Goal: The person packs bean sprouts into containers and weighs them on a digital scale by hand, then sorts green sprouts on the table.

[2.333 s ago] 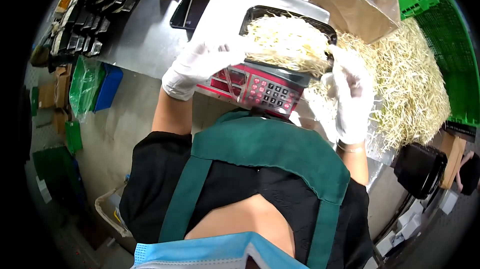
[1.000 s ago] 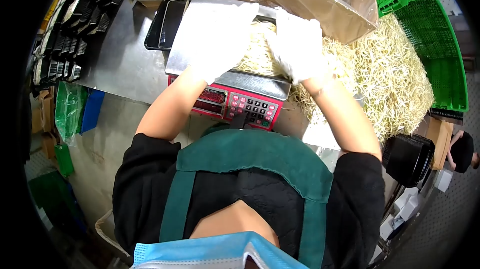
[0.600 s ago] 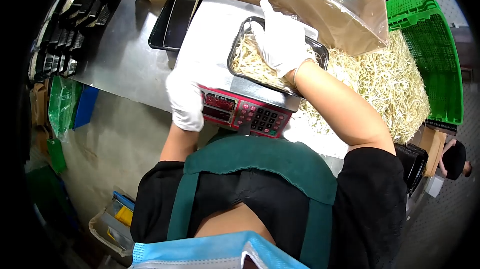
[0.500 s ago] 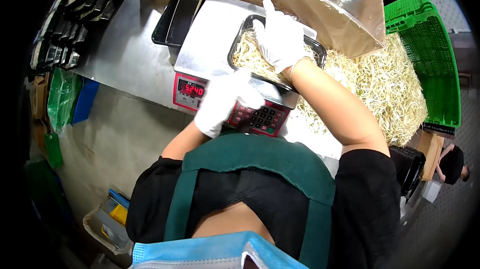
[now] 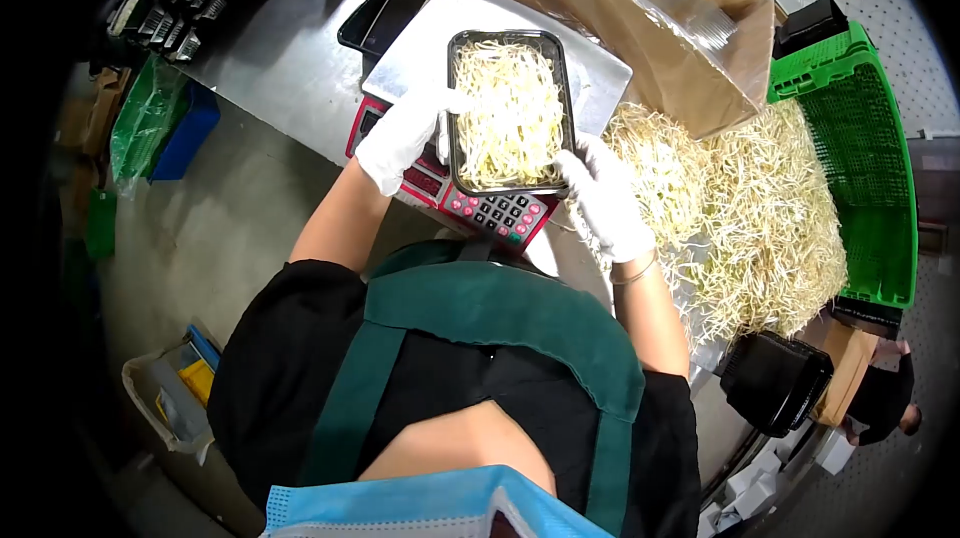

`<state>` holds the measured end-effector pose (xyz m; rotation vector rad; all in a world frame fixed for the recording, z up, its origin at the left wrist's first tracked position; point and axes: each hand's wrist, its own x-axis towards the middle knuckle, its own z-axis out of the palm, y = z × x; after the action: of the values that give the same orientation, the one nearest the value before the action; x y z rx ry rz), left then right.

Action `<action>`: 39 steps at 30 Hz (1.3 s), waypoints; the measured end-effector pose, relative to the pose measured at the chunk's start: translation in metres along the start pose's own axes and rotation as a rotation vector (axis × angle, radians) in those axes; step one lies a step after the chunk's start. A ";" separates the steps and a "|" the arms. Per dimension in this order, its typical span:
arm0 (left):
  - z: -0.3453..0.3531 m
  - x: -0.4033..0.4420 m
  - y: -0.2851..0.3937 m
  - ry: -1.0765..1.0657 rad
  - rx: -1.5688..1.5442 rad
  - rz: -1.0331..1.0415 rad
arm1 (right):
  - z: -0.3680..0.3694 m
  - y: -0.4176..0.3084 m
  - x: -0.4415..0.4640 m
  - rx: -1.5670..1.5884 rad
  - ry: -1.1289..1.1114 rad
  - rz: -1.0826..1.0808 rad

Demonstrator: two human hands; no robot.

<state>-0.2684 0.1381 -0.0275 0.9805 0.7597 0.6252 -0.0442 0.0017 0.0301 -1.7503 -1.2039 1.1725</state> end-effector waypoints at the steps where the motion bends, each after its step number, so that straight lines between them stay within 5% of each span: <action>1: -0.005 -0.004 0.006 -0.054 0.039 -0.028 | 0.006 0.002 -0.005 0.008 -0.006 0.001; 4: 0.005 -0.034 0.019 -0.077 0.033 0.054 | 0.014 0.008 -0.013 0.122 0.022 -0.111; 6: 0.026 -0.054 0.032 0.041 0.361 -0.242 | 0.018 0.013 -0.011 0.154 -0.009 -0.182; 8: 0.025 -0.062 0.008 0.111 -0.007 -0.022 | 0.007 0.015 -0.001 0.078 -0.105 -0.159; 9: 0.008 -0.068 0.026 0.017 0.045 -0.167 | 0.004 0.009 0.006 -0.199 0.032 -0.293; 12: -0.033 -0.056 0.031 0.136 -0.209 0.004 | 0.002 -0.005 0.052 -0.664 0.316 -0.703; 15: -0.099 -0.066 0.086 0.190 -0.087 0.099 | 0.001 0.005 0.084 -0.820 0.184 -0.549; 18: -0.159 -0.042 0.127 0.285 -0.299 0.659 | -0.002 0.016 0.085 -0.795 0.414 -0.262; 20: -0.251 -0.018 0.142 0.445 -0.130 0.515 | -0.017 0.053 0.077 -0.551 0.568 -0.147; 24: -0.330 0.016 0.247 0.527 0.123 0.711 | 0.019 0.028 0.030 -0.391 0.764 -0.073; 26: -0.386 0.071 0.299 0.518 -0.030 0.779 | 0.027 0.023 0.013 -0.389 0.770 -0.075; 28: -0.459 0.129 0.340 0.741 -0.035 0.722 | 0.033 0.023 0.000 -0.349 0.767 -0.065; 30: -0.501 0.147 0.357 0.012 -0.336 0.685 | 0.038 0.019 -0.014 -0.398 0.738 0.000; 32: -0.424 0.127 0.353 0.727 -0.303 0.723 | 0.042 0.021 -0.024 -0.431 0.773 0.013; 34: -0.386 0.122 0.310 0.676 -0.111 0.696 | 0.043 0.042 -0.044 -0.543 0.845 0.002; 35: -0.394 0.124 0.280 0.318 -0.190 0.524 | 0.049 0.043 -0.048 -0.568 0.857 -0.039; 39: -0.306 0.065 0.140 0.272 -0.002 0.455 | 0.059 0.032 -0.062 -0.601 0.974 0.104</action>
<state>-0.4918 0.3972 -0.0263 1.0885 0.7770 1.1716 -0.0998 -0.0645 -0.0012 -2.3916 -0.8634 -0.1223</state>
